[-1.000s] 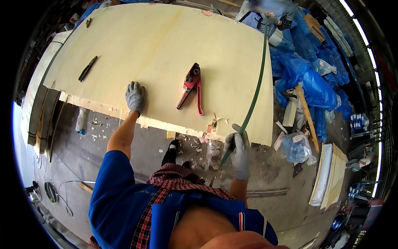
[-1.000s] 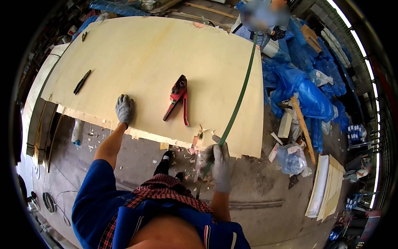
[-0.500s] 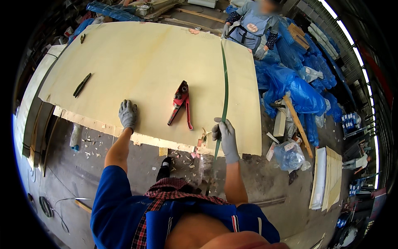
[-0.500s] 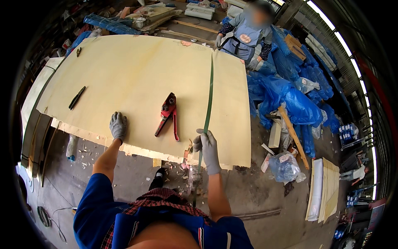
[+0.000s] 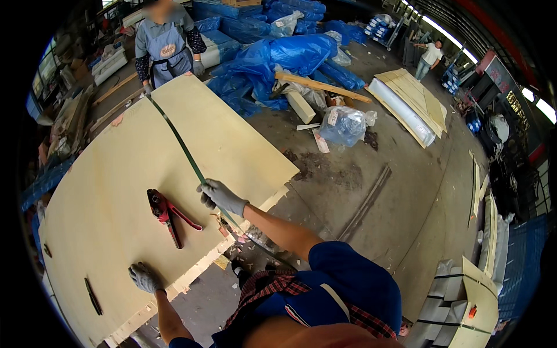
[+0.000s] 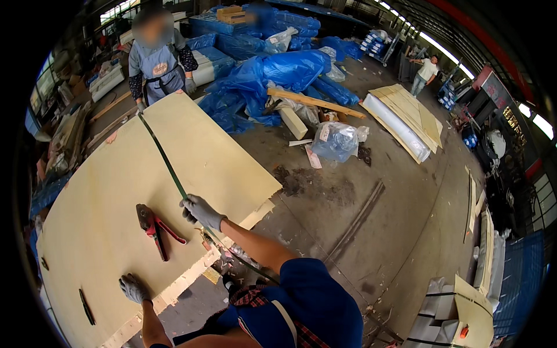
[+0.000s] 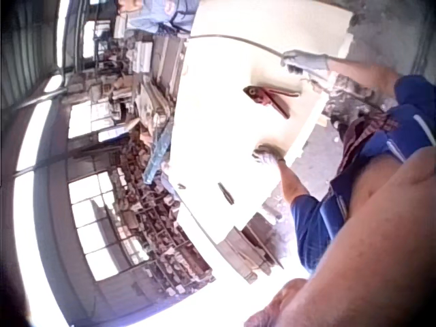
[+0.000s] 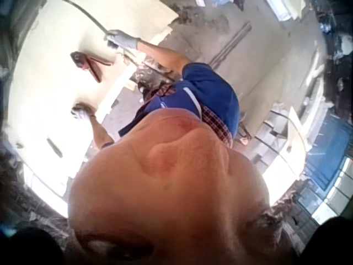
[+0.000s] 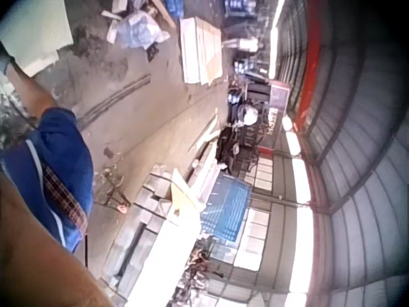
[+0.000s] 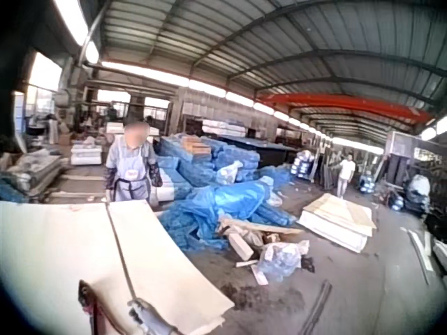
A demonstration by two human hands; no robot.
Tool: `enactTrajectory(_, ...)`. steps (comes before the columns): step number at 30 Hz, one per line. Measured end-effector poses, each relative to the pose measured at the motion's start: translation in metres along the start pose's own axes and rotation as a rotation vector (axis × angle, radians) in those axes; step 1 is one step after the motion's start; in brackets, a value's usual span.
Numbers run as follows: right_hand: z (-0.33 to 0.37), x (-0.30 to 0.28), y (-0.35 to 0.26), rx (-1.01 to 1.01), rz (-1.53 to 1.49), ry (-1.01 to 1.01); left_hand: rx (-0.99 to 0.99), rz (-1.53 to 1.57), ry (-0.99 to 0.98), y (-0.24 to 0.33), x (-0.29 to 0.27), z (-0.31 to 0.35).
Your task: The person uses a utility knife to trim a large sheet of foam board. They then retrieve a green strap and a red strap tensioner, positioning the strap across the foam board and using the tensioner to secure it. A coworker assists by holding the board steady.
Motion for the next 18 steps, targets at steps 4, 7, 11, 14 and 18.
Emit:
enactTrajectory(4, 0.021, -0.040, 0.059, 0.077, 0.009, 0.072, -0.006, -0.016, -0.194, 0.007, 0.011, -0.004)
enactTrajectory(7, 0.023, -0.069, 0.074, 0.066, 0.012, 0.156, -0.004, -0.032, -0.173, -0.001, 0.012, -0.004)
enactTrajectory(11, 0.016, -0.081, 0.052, 0.010, 0.068, 0.239, -0.008, -0.055, -0.130, -0.013, 0.023, -0.002)
enactTrajectory(14, -0.003, -0.080, 0.025, -0.025, 0.096, 0.254, -0.008, -0.061, -0.165, -0.009, 0.025, -0.004)
enactTrajectory(18, -0.026, -0.068, -0.006, -0.128, 0.213, 0.307, -0.017, -0.064, -0.201, -0.005, 0.018, -0.003)
Point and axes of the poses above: each hand's wrist, its own z-axis away from the middle knuckle, its own x-axis out of the palm, y = z × x, the point moved 10 cm from there along -z, towards the middle knuckle, and after that the axes turned 12 degrees about -z, right-handed, at the moved point
